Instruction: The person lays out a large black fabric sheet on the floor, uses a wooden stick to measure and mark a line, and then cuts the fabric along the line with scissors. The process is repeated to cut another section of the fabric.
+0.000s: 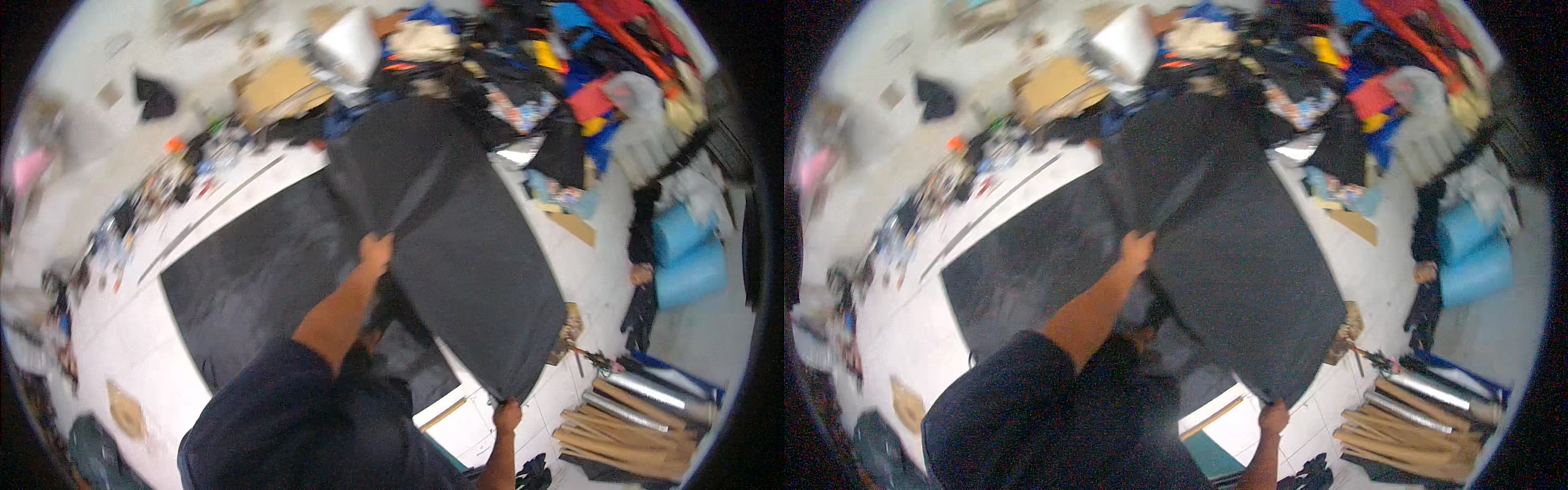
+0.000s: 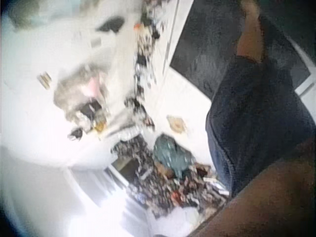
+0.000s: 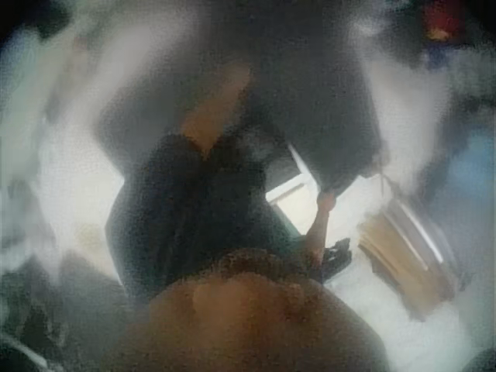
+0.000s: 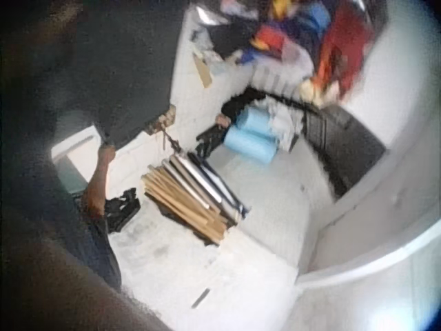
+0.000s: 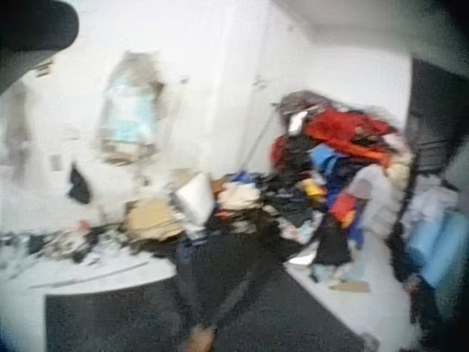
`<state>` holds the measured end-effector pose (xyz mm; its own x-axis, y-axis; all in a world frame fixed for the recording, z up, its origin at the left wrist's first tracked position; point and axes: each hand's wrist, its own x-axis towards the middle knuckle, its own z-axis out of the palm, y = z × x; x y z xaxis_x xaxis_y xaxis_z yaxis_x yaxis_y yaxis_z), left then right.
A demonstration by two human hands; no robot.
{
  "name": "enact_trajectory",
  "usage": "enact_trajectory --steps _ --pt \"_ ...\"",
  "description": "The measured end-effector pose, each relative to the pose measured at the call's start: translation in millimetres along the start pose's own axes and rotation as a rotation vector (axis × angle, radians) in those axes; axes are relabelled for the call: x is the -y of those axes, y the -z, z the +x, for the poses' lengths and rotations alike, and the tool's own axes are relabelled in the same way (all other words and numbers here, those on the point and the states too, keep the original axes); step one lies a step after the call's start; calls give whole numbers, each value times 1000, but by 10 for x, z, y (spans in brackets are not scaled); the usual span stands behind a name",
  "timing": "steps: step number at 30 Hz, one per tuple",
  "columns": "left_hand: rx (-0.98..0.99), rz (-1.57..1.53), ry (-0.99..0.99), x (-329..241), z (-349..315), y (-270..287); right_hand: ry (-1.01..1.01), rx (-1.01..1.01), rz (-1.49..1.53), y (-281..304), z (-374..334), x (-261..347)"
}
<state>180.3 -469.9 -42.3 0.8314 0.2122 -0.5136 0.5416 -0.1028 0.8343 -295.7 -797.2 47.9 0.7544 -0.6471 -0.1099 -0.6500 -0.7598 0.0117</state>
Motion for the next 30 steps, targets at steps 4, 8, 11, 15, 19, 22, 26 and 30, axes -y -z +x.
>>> enact_trajectory --steps 4,8,11,15,19,22,26,30 --pt "-69 -36 -51 -54 -461 686 111 87 -60 -304 -979 262" --pt "-105 87 -136 -12 -804 1661 39 132 83 -364 -1916 675" --pt "-66 194 -170 163 -975 2319 80 93 55 -322 -2599 1085" --pt "-83 270 -173 524 -1073 3217 -117 162 81 -397 -3382 1739" --pt "121 298 -173 739 -1151 4145 -191 -137 138 -736 -4337 2109" --pt "86 77 -250 1051 -1142 4829 -303 -109 200 -735 -4874 2820" --pt "274 29 -247 1491 -949 5467 -319 -229 79 -869 -5440 3282" --pt "306 -92 -222 1794 -1062 6401 -344 -157 -3 -837 -6102 3884"
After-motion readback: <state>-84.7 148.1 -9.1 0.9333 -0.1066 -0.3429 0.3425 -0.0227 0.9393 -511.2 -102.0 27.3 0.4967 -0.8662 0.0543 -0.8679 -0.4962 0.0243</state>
